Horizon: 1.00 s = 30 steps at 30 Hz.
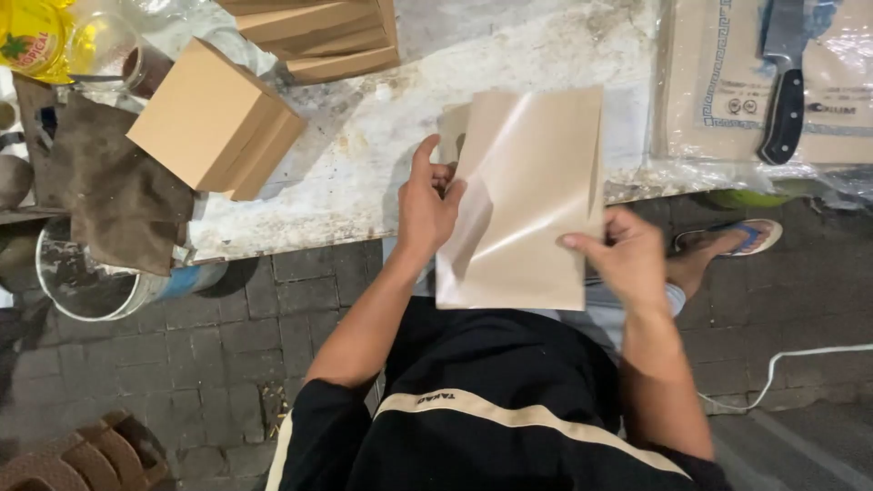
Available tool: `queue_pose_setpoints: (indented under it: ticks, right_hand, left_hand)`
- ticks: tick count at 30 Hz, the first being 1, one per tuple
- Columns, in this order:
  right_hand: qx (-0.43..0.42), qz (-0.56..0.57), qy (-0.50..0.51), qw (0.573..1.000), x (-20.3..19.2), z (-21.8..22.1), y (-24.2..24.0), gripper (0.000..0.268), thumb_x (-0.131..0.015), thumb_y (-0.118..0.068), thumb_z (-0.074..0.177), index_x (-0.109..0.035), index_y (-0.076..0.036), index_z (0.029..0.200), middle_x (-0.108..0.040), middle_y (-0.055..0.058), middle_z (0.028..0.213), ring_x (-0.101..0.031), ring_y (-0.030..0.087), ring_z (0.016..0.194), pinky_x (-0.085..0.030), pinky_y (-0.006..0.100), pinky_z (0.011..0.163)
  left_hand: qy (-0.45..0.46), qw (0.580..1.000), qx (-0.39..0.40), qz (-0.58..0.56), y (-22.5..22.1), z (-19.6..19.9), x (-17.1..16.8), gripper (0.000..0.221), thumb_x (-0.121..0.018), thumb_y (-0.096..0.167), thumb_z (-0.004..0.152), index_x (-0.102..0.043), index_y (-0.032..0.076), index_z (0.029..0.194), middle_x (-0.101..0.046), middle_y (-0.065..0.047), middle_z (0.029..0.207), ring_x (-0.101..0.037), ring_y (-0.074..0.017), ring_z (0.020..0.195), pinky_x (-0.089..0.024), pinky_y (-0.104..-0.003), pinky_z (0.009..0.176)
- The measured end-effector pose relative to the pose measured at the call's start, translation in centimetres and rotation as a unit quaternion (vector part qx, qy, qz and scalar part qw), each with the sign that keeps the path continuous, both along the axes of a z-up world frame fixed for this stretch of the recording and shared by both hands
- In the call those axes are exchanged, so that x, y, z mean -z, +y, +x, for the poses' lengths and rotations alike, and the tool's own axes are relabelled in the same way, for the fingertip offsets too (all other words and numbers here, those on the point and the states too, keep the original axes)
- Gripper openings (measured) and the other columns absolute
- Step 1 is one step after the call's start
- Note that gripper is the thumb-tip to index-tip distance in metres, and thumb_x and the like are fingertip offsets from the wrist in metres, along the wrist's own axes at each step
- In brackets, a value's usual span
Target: Cutting paper sheets into smaller pieces using a large knife on a low workbench.
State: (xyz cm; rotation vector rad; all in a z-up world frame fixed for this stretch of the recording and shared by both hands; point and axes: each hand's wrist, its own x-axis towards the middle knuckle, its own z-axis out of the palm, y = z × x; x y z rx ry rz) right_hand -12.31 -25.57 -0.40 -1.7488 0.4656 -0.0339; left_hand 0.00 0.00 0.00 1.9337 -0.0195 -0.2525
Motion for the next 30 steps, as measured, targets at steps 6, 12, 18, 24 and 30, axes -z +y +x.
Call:
queue_pose_setpoints:
  ticks: [6,12,18,24,30]
  right_hand:
    - [0.091,-0.09,0.049,0.991,-8.4,2.0,-6.1,0.029,-0.083,-0.012,0.078,-0.06,-0.013,0.096,-0.07,0.002,0.102,-0.064,0.011,0.086,-0.057,0.03,0.069]
    - [-0.003,-0.197,-0.236,0.951,-6.0,6.2,-19.7,0.036,-0.047,0.005,0.107,-0.038,0.008,0.142,-0.048,0.03,0.144,-0.048,0.038,0.13,-0.04,0.046,0.111]
    - [0.194,-0.169,0.045,0.965,-1.6,11.3,-30.1,0.031,-0.071,-0.041,0.103,-0.05,-0.03,0.123,-0.074,-0.008,0.117,-0.076,0.007,0.1,-0.064,0.032,0.072]
    - [0.192,-0.386,0.03,0.902,0.9,12.5,-31.2,0.045,-0.062,-0.046,0.115,-0.051,-0.005,0.132,-0.062,0.017,0.123,-0.064,0.034,0.105,-0.046,0.052,0.076]
    - [-0.019,-0.187,-0.287,0.939,-5.4,7.0,-12.1,0.054,-0.066,0.009,0.1,-0.038,-0.002,0.145,-0.045,0.023,0.144,-0.051,0.037,0.124,-0.042,0.037,0.085]
  left_hand:
    - [-0.031,0.992,-0.053,-0.114,-0.1,3.2,-0.4,0.013,-0.067,0.022,0.091,-0.071,0.01,0.092,-0.07,0.004,0.078,-0.057,-0.0037,0.067,-0.044,-0.022,0.056]
    - [-0.054,0.972,-0.081,-0.214,0.8,5.1,-2.8,0.007,-0.067,0.013,0.09,-0.069,0.008,0.093,-0.075,-0.003,0.086,-0.062,-0.0043,0.072,-0.051,-0.02,0.062]
    - [-0.147,0.971,-0.057,-0.182,2.9,4.1,-6.6,0.014,-0.056,0.014,0.099,-0.066,0.007,0.105,-0.073,-0.004,0.099,-0.067,-0.0115,0.087,-0.054,-0.024,0.073]
    - [-0.258,0.958,-0.122,-0.02,3.1,3.2,-9.0,0.02,-0.057,0.025,0.1,-0.056,0.01,0.087,-0.043,0.006,0.065,-0.038,-0.0059,0.063,-0.034,-0.024,0.058]
    - [-0.535,0.805,0.204,-0.157,-1.4,4.7,-9.7,0.029,-0.038,0.007,0.108,-0.066,0.004,0.113,-0.07,-0.013,0.114,-0.071,-0.0319,0.108,-0.056,-0.042,0.088]
